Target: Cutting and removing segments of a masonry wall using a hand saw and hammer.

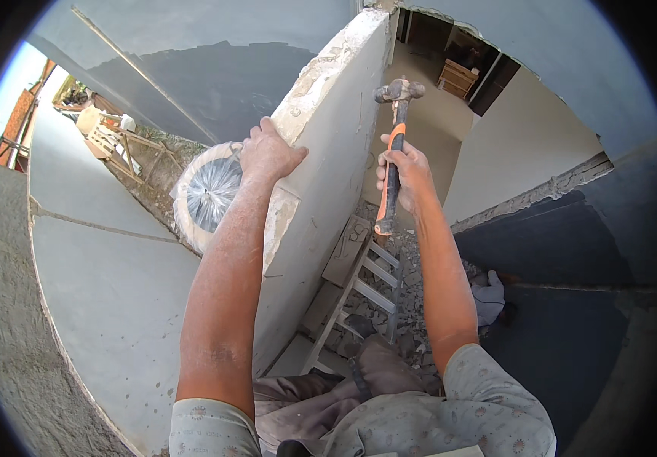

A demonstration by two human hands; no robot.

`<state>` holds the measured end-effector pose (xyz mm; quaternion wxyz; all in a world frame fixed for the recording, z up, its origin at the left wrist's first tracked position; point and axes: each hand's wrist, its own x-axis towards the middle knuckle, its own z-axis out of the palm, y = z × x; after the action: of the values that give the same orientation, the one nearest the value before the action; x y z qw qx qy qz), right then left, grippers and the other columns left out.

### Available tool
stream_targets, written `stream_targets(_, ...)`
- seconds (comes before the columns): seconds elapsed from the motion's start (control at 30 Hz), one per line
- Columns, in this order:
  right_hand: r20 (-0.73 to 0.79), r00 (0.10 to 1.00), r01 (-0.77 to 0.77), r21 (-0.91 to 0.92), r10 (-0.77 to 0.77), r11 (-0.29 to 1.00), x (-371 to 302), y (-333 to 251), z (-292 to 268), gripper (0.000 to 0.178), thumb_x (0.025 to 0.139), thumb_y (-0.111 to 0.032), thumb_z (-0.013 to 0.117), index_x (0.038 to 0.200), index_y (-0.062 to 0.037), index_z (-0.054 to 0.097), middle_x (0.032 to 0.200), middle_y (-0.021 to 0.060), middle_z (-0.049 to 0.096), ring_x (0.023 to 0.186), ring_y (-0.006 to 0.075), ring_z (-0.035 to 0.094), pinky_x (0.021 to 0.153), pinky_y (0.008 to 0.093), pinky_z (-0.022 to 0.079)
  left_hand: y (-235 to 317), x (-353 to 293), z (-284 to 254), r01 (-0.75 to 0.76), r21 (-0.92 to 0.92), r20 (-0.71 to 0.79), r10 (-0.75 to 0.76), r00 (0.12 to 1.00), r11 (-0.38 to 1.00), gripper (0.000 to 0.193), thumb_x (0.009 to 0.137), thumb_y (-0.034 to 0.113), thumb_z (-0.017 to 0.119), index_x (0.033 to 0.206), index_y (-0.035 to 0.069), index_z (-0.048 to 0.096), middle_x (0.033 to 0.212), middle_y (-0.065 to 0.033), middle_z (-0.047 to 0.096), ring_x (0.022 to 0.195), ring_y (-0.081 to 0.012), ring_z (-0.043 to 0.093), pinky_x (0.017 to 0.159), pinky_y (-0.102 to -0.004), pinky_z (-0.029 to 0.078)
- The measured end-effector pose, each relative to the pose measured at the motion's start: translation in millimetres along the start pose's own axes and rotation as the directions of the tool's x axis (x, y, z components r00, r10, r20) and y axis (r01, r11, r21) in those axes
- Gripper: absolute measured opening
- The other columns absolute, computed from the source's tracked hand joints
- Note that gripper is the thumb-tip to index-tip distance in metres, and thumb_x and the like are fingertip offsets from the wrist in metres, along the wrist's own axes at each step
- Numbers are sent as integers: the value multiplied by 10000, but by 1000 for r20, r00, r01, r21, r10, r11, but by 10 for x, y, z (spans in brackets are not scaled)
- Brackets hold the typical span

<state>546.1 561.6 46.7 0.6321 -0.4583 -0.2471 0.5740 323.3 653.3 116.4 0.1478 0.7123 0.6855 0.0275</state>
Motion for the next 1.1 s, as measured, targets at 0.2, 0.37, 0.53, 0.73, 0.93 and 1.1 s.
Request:
stream_targets(0.2,-265,915,-211,325,303,922,-639,950,-122,311,1010,-396,552,888,-124,464,643,-29,396,487,98,408,443,284,375,-24,75,158,10,90,-57,-5,998,996,855,759,476,763,1338,-34,394,1275,-239,523,1208,-385,534,991,-455,474)
stream_targets(0.37,-212,893,-175,649,397,740,-576,1124,805,324,1015,-377,534,843,-135,404,621,-18,407,455,114,387,421,312,374,-44,84,107,-66,81,-81,73,994,995,908,772,561,750,1326,-65,397,1271,-269,523,1188,-399,552,981,-465,477)
stream_targets(0.53,-8,925,-321,513,379,796,-572,1151,1197,327,999,-313,580,838,-101,392,610,-4,423,435,130,424,399,329,401,-84,88,100,-103,7,-57,103,993,995,1029,749,688,721,1335,-90,387,1259,-295,522,1183,-412,557,968,-470,482)
stream_targets(0.73,-79,932,-258,543,354,799,-695,1106,1167,340,997,-309,576,794,-111,389,605,-11,414,434,126,416,396,329,395,-116,100,144,-138,61,-112,144,983,989,1028,765,709,690,1327,-100,395,1245,-302,529,1174,-428,559,966,-484,481)
stream_targets(0.93,26,909,-379,468,417,798,-672,1180,1272,297,984,-240,583,805,-96,396,596,-5,408,435,133,406,414,338,391,-125,113,150,-131,49,-98,136,986,990,1048,773,727,665,1353,-99,385,1267,-303,520,1190,-431,548,982,-489,469)
stream_targets(1.1,149,931,-362,479,332,800,-675,1185,1177,265,973,-242,606,856,-99,416,602,-10,414,444,128,420,423,335,400,-136,122,161,-116,33,-95,119,988,993,1058,768,720,675,1369,-98,377,1270,-300,524,1207,-429,536,996,-488,458)
